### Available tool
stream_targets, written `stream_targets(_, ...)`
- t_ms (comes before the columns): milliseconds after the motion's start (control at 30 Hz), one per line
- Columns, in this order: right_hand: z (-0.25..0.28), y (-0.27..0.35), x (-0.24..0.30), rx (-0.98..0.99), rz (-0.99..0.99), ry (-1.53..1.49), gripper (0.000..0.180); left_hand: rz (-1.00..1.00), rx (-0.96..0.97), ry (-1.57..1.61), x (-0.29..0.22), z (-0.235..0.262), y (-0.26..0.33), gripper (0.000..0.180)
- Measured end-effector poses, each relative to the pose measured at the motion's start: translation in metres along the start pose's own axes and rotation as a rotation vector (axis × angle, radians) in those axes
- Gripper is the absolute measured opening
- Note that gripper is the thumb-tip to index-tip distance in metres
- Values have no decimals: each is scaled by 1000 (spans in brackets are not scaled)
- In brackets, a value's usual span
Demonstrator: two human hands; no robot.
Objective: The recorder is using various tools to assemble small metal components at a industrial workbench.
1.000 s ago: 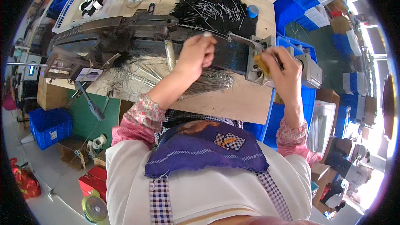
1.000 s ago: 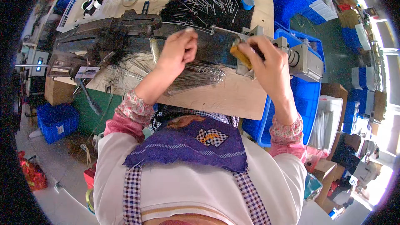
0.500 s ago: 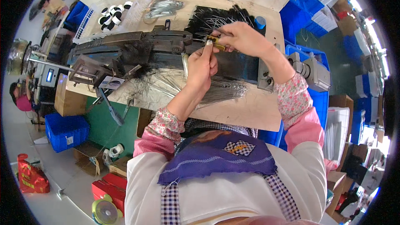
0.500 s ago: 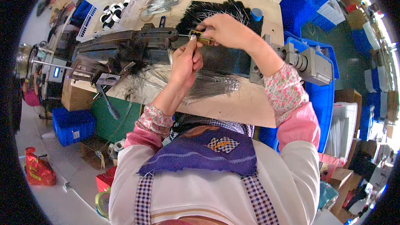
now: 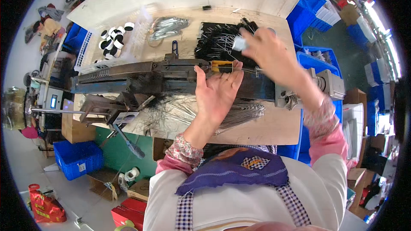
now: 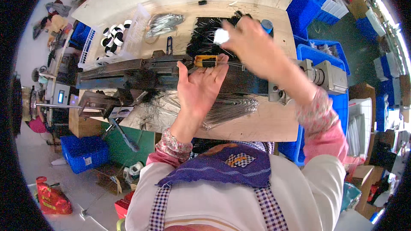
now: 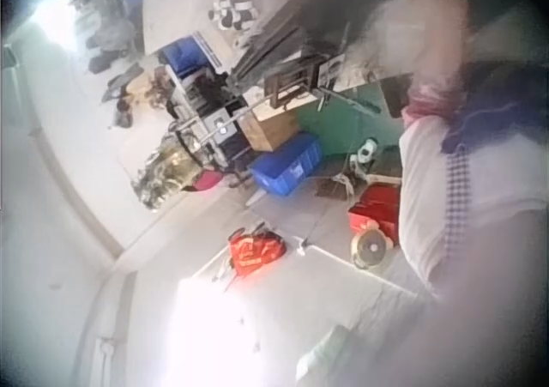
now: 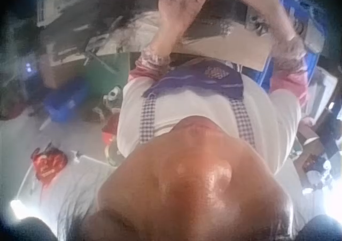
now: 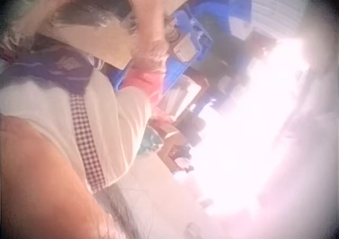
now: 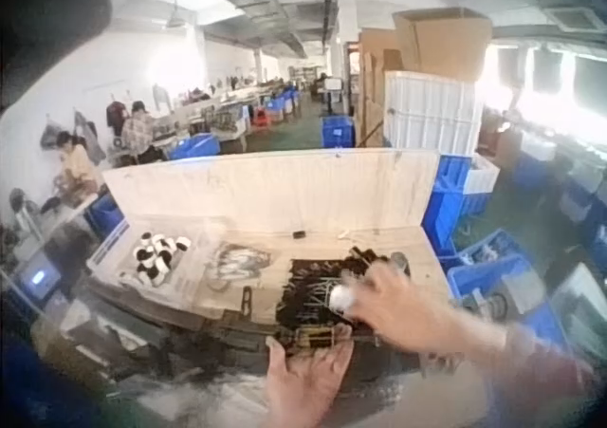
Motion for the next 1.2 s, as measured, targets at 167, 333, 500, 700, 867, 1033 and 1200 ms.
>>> stream_targets(167, -16, -2, 40, -117, 72, -68, 32, -79, -30, -42, 6, 14, 0, 77)
stream_targets(333, -16, -5, 7, 25, -65, -307, 10, -152, -15, -122, 8, 12, 6, 70)
stream_targets(500, -28, -16, 21, -55, 39, -278, 7, -211, -79, -206, 10, 8, 8, 68)
stream_targets(700, -12, -1, 18, -67, 74, -177, 11, -182, -16, -252, 6, 7, 7, 63)
stream_targets(867, -20, -7, 41, -168, 207, -40, 13, -163, -32, -195, 4, 8, 2, 66)
stream_targets(1033, -18, -15, 18, -171, 18, -143, 9, -132, -22, -201, 4, -1, 13, 70)
stream_targets(1200, -12, -15, 11, -172, 30, -289, 13, -164, -46, -188, 2, 2, 13, 73)
Point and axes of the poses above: each hand's wrist, its own y-axis away from the middle knuckle, its own z-axis out of the back of the hand, x = y × z, the point moved 1 cm from there along -y, towards the middle knuckle, and after that the axes turned 11 degrees about z, right-handed, at the moved point
